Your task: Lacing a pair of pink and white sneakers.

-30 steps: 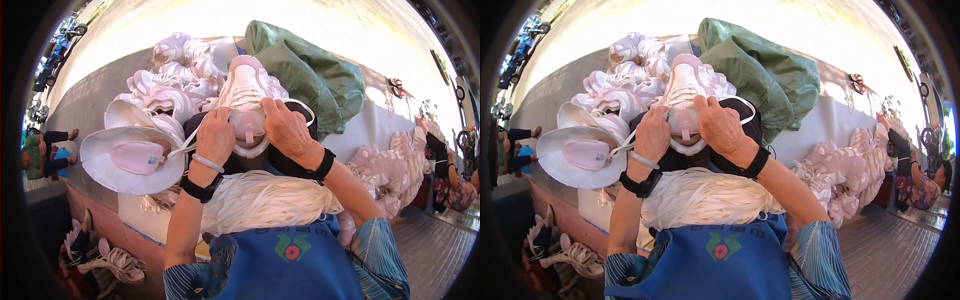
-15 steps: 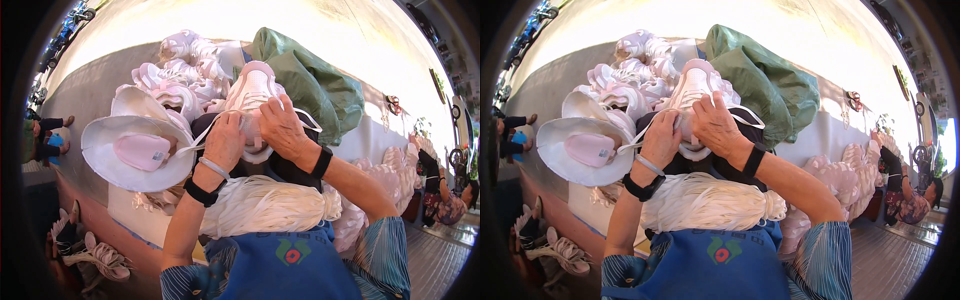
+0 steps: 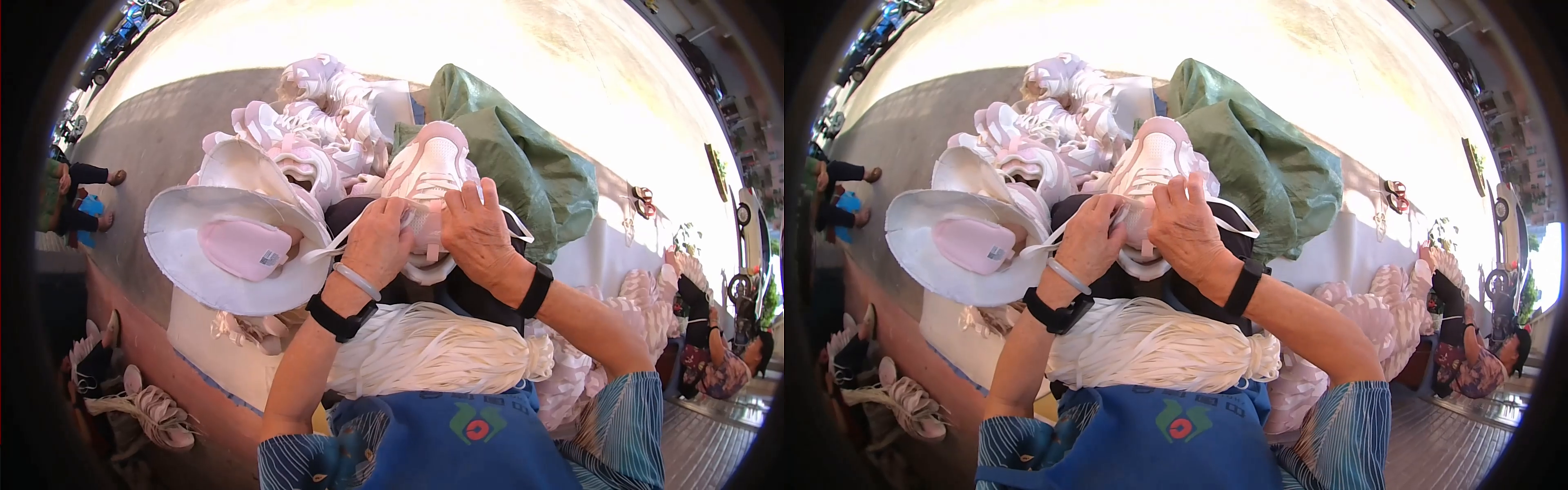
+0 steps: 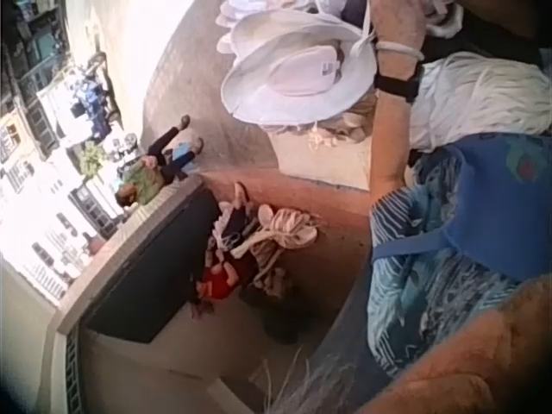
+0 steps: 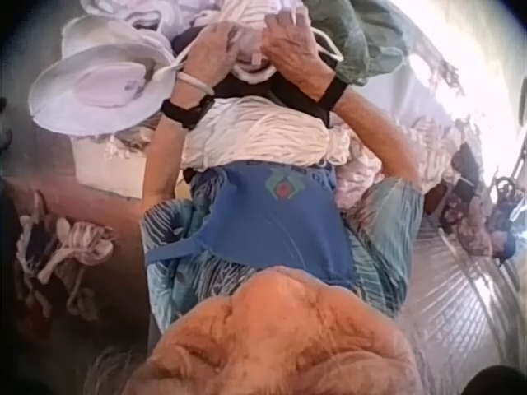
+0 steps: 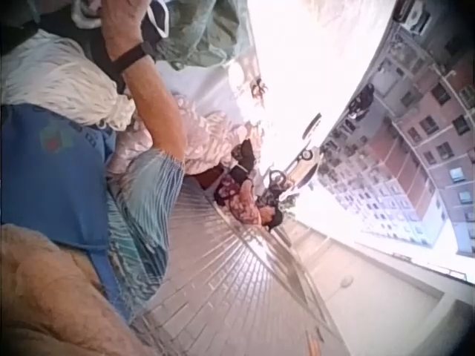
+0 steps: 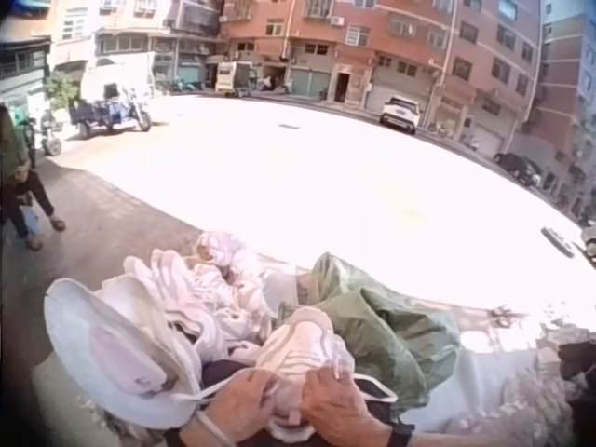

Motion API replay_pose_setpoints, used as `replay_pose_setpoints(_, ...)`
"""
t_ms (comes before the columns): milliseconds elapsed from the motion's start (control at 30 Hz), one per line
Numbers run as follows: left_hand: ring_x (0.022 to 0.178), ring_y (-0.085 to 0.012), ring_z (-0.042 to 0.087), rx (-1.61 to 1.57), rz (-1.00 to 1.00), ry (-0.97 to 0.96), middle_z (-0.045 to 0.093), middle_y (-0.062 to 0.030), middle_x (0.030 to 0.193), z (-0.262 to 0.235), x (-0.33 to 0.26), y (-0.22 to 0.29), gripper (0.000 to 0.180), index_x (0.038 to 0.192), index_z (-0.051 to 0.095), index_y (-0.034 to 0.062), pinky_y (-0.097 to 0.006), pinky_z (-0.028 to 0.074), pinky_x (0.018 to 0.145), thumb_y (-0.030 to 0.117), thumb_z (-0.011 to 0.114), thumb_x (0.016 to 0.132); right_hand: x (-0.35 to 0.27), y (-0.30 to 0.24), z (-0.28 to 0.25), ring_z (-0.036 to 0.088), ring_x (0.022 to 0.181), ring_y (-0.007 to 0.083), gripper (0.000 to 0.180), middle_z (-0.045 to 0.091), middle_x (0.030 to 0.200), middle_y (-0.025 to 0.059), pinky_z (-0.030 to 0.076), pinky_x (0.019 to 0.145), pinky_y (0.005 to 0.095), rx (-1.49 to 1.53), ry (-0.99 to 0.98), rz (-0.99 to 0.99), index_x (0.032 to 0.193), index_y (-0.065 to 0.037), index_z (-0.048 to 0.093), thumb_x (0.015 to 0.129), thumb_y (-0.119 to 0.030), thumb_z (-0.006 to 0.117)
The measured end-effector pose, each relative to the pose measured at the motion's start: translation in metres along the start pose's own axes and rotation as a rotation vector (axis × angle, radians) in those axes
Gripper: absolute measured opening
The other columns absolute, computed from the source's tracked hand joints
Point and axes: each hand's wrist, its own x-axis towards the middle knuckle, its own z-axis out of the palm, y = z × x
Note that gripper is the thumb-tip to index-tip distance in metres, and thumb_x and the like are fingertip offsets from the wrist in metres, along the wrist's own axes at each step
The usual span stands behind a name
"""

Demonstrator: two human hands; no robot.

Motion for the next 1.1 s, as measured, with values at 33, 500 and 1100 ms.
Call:
replay_pose_setpoints(33, 0.094, -0.0378, 0.060, -0.008, -0.035, -0.005, 0.061, -0.0209, 0.098, -0.001, 0.001, 0.000, 0.029, 0.106, 0.055, -0.0004, -0.043, 0.049, 0.082, 0.002, 0.063, 0.078, 0.000, 0.001, -0.001, 0.052, 0.103, 0.0298, 0.027, 0.057, 0.093, 0.0120, 0.034, 0.100, 0.0484, -0.007, 0.001, 0.000, 0.090, 0.000, 0.069, 0.075, -0.021, 0.061)
replay_pose_setpoints(500, 0.089, -0.0347, 0.062, -0.121, 0.001, 0.005, 0.062, -0.0172, 0.094, -0.004, 0.002, -0.008, 0.029, 0.103, 0.057, 0.0016, -0.040, 0.050, 0.078, 0.007, 0.068, 0.077, -0.002, -0.032, -0.026, 0.054, 0.089, 0.0364, 0.011, 0.052, 0.089, 0.0195, 0.045, 0.078, 0.0431, 1.412, -0.052, 0.408, 0.087, 0.001, 0.054, 0.092, -0.007, 0.050)
replay_pose_setpoints(1100, 0.087, -0.0376, 0.061, -0.147, -0.076, -0.017, 0.061, -0.0191, 0.093, -0.009, 0.005, -0.006, 0.022, 0.100, 0.056, 0.0009, -0.042, 0.049, 0.075, 0.005, 0.063, 0.080, 0.019, -0.043, 0.015, 0.067, 0.071, 0.0349, 0.009, 0.064, 0.084, 0.0138, 0.053, 0.060, 0.0436, 0.707, 0.024, 0.455, 0.089, -0.004, 0.059, 0.086, -0.013, 0.058)
